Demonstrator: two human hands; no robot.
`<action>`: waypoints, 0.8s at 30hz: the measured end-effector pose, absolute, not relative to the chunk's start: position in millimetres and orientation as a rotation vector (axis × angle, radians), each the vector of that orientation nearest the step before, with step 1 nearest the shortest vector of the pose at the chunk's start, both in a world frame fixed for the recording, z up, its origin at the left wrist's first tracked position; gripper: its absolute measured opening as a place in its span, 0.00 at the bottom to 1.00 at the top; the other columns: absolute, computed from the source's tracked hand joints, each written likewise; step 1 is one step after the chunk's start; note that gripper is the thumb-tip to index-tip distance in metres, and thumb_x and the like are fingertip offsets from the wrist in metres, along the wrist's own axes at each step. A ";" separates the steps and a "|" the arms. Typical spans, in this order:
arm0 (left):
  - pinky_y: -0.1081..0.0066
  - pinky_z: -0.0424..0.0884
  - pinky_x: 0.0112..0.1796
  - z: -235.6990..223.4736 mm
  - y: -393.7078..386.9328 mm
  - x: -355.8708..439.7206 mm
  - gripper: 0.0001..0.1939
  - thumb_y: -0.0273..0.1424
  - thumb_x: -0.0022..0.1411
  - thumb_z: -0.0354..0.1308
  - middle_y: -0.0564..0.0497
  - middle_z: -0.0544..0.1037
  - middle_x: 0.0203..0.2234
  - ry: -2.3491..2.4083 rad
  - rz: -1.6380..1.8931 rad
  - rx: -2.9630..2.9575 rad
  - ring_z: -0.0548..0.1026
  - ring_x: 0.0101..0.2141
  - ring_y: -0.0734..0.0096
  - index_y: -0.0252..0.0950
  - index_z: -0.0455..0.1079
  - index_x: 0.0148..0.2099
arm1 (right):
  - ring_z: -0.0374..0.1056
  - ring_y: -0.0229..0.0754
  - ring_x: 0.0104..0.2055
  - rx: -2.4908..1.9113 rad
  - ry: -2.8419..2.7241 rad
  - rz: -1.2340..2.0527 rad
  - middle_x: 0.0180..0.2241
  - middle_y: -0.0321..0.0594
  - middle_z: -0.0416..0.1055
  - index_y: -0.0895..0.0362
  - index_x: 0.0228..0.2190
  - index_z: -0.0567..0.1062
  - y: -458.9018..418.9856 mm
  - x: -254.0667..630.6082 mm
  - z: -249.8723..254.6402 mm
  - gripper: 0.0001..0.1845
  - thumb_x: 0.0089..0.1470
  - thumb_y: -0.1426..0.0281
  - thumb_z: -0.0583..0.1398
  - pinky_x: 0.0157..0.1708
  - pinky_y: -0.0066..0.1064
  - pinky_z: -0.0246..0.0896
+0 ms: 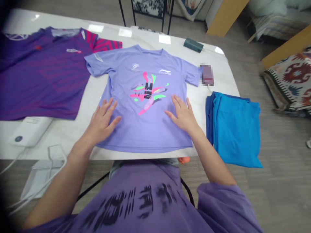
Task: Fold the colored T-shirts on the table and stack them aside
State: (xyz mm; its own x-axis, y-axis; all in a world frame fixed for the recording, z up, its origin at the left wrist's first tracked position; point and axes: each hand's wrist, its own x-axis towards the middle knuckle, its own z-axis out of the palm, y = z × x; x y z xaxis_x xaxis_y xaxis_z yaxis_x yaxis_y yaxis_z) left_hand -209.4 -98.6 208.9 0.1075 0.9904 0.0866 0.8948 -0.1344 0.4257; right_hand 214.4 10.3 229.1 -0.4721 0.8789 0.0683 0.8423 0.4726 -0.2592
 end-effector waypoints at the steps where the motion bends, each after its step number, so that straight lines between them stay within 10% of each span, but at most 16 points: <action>1: 0.41 0.43 0.81 207.1 -125.3 -212.9 0.42 0.54 0.83 0.45 0.43 0.48 0.86 1.853 0.476 2.130 0.44 0.84 0.44 0.42 0.47 0.88 | 0.49 0.60 0.85 -1.484 -2.566 0.292 0.83 0.47 0.50 0.50 0.84 0.48 -25.2 223.1 227.0 0.47 0.78 0.42 0.50 0.85 0.65 0.29; 6: 0.36 0.45 0.80 196.5 -205.0 -231.5 0.39 0.52 0.82 0.50 0.42 0.54 0.84 1.879 0.436 2.133 0.50 0.83 0.39 0.42 0.55 0.85 | 0.53 0.61 0.84 -1.533 -2.582 0.289 0.83 0.44 0.52 0.44 0.84 0.50 -137.4 265.2 217.5 0.43 0.79 0.45 0.52 0.83 0.69 0.39; 12: 0.41 0.65 0.73 191.8 -234.8 -270.3 0.26 0.50 0.76 0.64 0.43 0.76 0.69 1.918 0.707 2.103 0.73 0.70 0.43 0.44 0.78 0.68 | 0.71 0.62 0.71 -1.517 -2.414 0.195 0.71 0.48 0.73 0.45 0.70 0.76 -175.0 310.2 216.8 0.30 0.74 0.49 0.62 0.68 0.59 0.68; 17: 0.46 0.70 0.68 190.0 -255.1 -290.5 0.18 0.48 0.76 0.65 0.45 0.82 0.56 2.031 0.782 2.012 0.78 0.57 0.50 0.43 0.83 0.56 | 0.80 0.55 0.55 -1.545 -2.312 0.207 0.54 0.46 0.83 0.48 0.49 0.84 -181.9 328.0 205.5 0.14 0.76 0.56 0.61 0.54 0.50 0.74; 24: 0.51 0.74 0.62 180.9 -258.2 -291.2 0.18 0.50 0.77 0.63 0.47 0.83 0.47 1.998 0.881 1.909 0.79 0.50 0.55 0.41 0.81 0.47 | 0.80 0.52 0.48 -1.584 -2.281 0.097 0.50 0.48 0.82 0.50 0.48 0.79 -186.4 335.3 204.4 0.11 0.78 0.61 0.59 0.50 0.49 0.75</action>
